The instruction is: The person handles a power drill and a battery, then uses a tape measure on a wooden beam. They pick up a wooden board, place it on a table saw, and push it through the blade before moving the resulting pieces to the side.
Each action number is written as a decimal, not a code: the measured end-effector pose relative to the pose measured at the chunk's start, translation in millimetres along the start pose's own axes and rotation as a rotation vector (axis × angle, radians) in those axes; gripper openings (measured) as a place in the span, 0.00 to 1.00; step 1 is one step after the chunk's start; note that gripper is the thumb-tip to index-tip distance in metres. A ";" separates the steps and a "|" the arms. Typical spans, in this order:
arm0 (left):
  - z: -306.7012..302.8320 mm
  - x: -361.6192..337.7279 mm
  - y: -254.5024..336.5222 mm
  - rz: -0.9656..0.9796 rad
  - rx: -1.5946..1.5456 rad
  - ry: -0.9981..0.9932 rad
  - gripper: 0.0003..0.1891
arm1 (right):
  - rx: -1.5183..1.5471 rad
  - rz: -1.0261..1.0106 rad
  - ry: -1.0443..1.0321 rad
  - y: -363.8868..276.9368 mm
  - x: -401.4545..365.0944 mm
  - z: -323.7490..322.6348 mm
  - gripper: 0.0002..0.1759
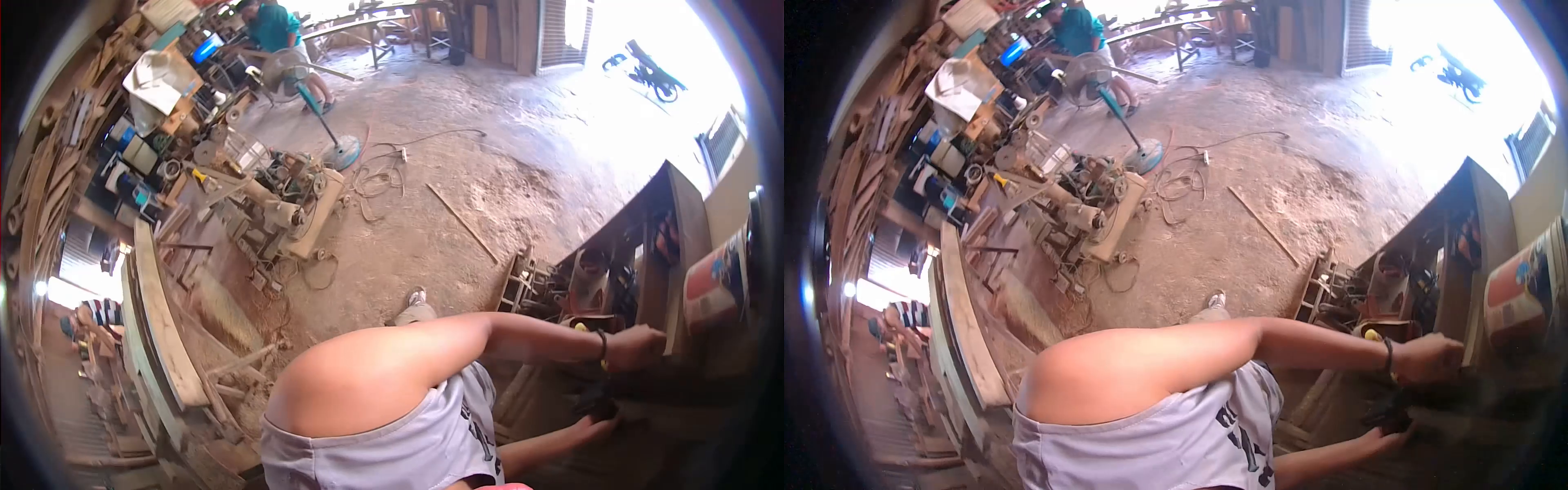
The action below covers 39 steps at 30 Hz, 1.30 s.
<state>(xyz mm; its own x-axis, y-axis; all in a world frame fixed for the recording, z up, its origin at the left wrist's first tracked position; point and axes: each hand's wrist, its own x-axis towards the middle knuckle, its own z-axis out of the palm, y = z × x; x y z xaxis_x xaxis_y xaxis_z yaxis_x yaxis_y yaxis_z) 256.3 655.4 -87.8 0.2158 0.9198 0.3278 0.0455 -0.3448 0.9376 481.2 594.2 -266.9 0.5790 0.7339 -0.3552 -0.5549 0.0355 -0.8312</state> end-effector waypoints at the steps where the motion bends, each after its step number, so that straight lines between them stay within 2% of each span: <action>1: 9.3 -0.7 -6.6 0.023 0.038 0.032 0.07 | 0.016 -0.016 -0.033 2.6 6.2 -5.1 0.16; 3: 17.3 1.1 -10.4 0.065 0.106 0.087 0.07 | 0.045 -0.052 -0.086 11.3 12.5 -13.3 0.15; 6: 8.9 -2.5 -1.7 0.045 0.145 -0.004 0.09 | 0.034 -0.073 -0.100 23.8 15.9 -8.5 0.14; 9: 3.8 -6.4 -1.1 0.107 0.148 0.000 0.12 | 0.014 -0.073 -0.098 33.6 15.2 -0.4 0.14; 12: -6.0 -17.4 -0.3 0.065 0.115 0.048 0.13 | -0.013 -0.066 -0.105 43.1 15.4 4.6 0.14; 15: -38.8 -44.6 -6.2 0.048 0.029 0.048 0.15 | -0.051 -0.060 -0.116 54.0 15.3 10.3 0.14; 17: -57.4 -66.2 -43.7 0.056 -0.194 -0.037 0.15 | -0.079 -0.058 -0.117 58.9 16.2 13.8 0.14; 19: -99.6 -107.1 -57.2 -0.343 -0.293 -0.211 0.16 | -0.119 -0.066 -0.109 64.1 17.0 13.4 0.14; 21: -150.1 -156.9 -60.2 -0.456 -0.296 -0.277 0.17 | -0.151 -0.071 -0.106 68.2 17.7 14.9 0.14; 23: -188.6 -218.2 -99.9 -0.685 -0.377 -0.234 0.18 | -0.207 -0.087 -0.092 73.9 19.1 15.3 0.14; 24: -205.6 -254.0 -141.1 -0.639 -0.312 -0.205 0.18 | -0.248 -0.101 -0.089 75.9 21.2 15.7 0.14; 25: -229.8 -284.1 -130.1 -0.669 -0.243 -0.152 0.16 | -0.290 -0.119 -0.081 78.2 21.4 16.6 0.14; 26: -255.2 -315.3 -121.4 -0.963 -0.360 -0.114 0.15 | -0.338 -0.138 -0.075 81.7 20.6 17.7 0.14; 27: -267.3 -368.6 -187.7 -1.069 -0.247 0.005 0.15 | -0.383 -0.159 -0.061 86.7 18.2 18.1 0.14; 28: -282.7 -411.9 -215.0 -1.169 -0.159 0.116 0.19 | -0.438 -0.177 -0.052 92.7 13.6 18.7 0.14; 29: -302.4 -462.9 -255.1 -1.175 0.062 0.078 0.24 | -0.494 -0.195 -0.044 100.7 7.5 20.5 0.14; 30: -319.9 -499.3 -263.5 -1.353 0.253 0.011 0.28 | -0.557 -0.215 -0.034 108.4 0.3 21.4 0.14; 31: -318.9 -573.7 -330.3 -1.260 0.387 0.274 0.25 | -0.620 -0.232 -0.034 119.1 -9.7 24.2 0.14; 32: -329.3 -593.5 -296.7 -1.430 0.427 0.277 0.22 | -0.689 -0.254 -0.023 132.0 -22.6 27.0 0.14; 33: -336.3 -610.1 -277.9 -1.747 0.217 0.157 0.17 | -0.751 -0.260 -0.039 144.8 -35.1 29.6 0.13; 34: -337.1 -638.6 -274.0 -1.868 0.156 0.108 0.14 | -0.803 -0.255 -0.056 160.5 -49.1 33.2 0.13; 36: -338.2 -685.1 -265.9 -1.905 -0.136 0.027 0.19 | -0.924 -0.208 -0.114 198.8 -81.0 39.9 0.13; 37: -324.0 -701.5 -268.1 -1.917 -0.171 0.200 0.18 | -0.986 -0.174 -0.165 217.8 -96.2 43.2 0.13; 39: -314.0 -721.0 -273.6 -1.955 -0.338 0.198 0.16 | -1.112 -0.077 -0.281 255.8 -127.1 50.7 0.13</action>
<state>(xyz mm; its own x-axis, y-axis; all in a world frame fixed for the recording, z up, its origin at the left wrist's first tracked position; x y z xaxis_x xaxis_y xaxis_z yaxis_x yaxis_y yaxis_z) -218.1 145.4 -544.1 0.0187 -0.0503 -0.9986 -0.1150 0.9920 -0.0522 235.4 544.4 -412.7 0.3576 0.8861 -0.2949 0.3915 -0.4289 -0.8141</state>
